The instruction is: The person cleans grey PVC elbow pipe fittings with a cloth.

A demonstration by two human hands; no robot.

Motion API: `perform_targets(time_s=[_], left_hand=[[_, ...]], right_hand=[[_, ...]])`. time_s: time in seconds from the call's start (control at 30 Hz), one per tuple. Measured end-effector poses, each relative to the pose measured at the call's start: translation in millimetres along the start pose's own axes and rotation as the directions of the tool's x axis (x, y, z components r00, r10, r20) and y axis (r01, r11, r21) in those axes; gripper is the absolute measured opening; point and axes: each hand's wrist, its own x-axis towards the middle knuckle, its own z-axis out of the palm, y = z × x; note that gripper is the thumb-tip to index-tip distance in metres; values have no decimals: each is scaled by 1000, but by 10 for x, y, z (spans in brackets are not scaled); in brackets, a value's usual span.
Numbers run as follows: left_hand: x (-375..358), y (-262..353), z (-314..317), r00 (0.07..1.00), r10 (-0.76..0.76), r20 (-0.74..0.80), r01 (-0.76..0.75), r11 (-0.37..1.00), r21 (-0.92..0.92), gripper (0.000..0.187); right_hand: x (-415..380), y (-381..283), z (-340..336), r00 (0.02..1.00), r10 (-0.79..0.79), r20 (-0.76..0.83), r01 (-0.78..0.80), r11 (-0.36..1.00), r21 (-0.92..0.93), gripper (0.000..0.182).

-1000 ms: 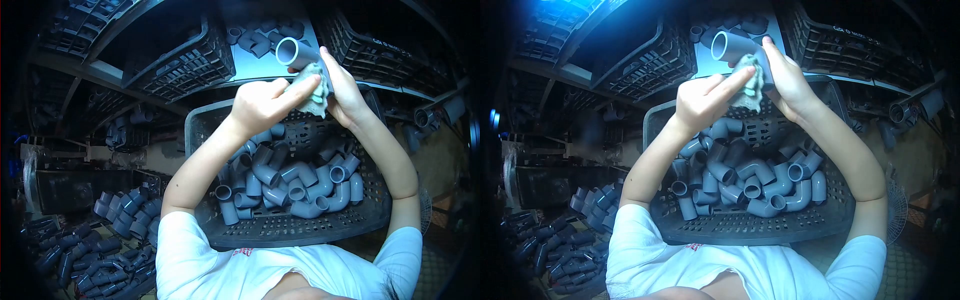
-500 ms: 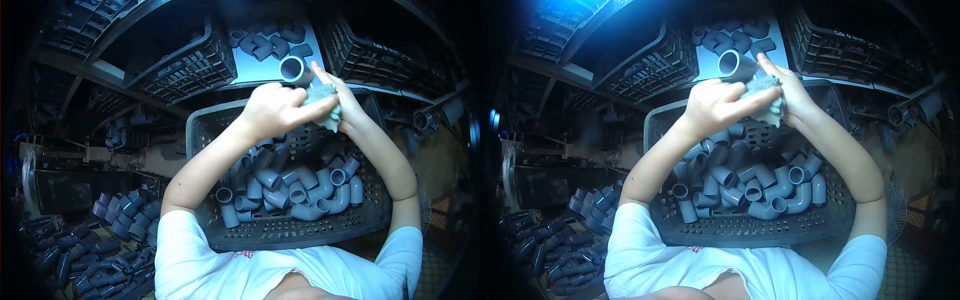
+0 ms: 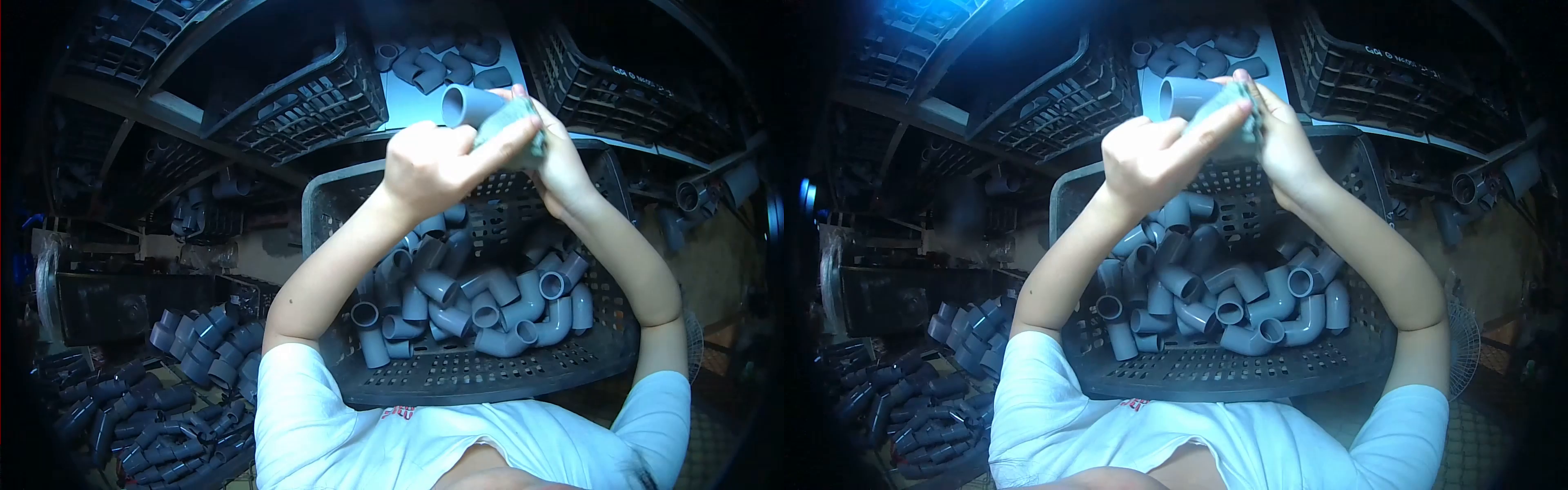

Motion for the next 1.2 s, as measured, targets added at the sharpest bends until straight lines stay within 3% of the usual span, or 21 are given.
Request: perform_targets(time_s=[0.07,0.17,0.27,0.33,0.37,0.47,0.57,0.7,0.8,0.9,0.97,1.07,1.1,1.17,1.2], left_hand=[[-32,-113,18,999,-45,-25,46,999,26,57],[18,-227,-104,996,-64,-57,58,992,-108,61],[17,-224,-50,989,-125,-81,104,967,-232,62],[-14,-127,-76,994,-86,61,92,991,-102,63],[-6,-71,-87,991,-59,116,65,997,-50,63],[-23,-136,-97,996,-29,84,32,999,-39,61],[-89,-265,48,997,-67,-27,67,997,-28,59],[-40,-287,-39,1000,4,0,-4,1000,-7,58],[29,-271,-22,996,89,-3,-89,996,9,59],[14,-439,-41,994,106,15,-105,994,-37,55],[-37,-534,-42,993,117,20,-116,992,-44,58],[-47,-464,-37,998,60,23,-58,995,-82,53],[-20,-400,-60,995,95,32,-93,993,-75,53],[58,-310,-138,994,102,31,-102,995,-9,53],[27,-355,-128,993,112,25,-111,994,-14,53]], right_hand=[[57,-16,-28,999,-42,1,42,997,-65,42],[-28,-183,11,998,27,-56,-29,999,-45,43],[-38,-166,5,997,72,-14,-72,997,-39,43],[-79,-157,75,986,158,49,-158,987,-14,40],[-92,-105,47,977,129,168,-129,992,-10,37],[-92,-131,39,978,139,158,-133,990,-50,34],[-36,-193,10,986,161,50,-163,986,27,31],[-13,-188,-26,947,260,192,-273,961,47,37],[-40,-177,-20,945,289,153,-304,949,86,39],[11,-223,-143,958,217,188,-248,956,157,39],[112,-196,-306,920,175,351,-275,927,257,39],[72,-240,-167,908,273,317,-332,932,148,39],[47,-192,-130,918,270,291,-309,946,97,40],[41,-190,-124,872,356,335,-404,911,86,41],[22,-204,-93,909,314,275,-345,936,71,41]])
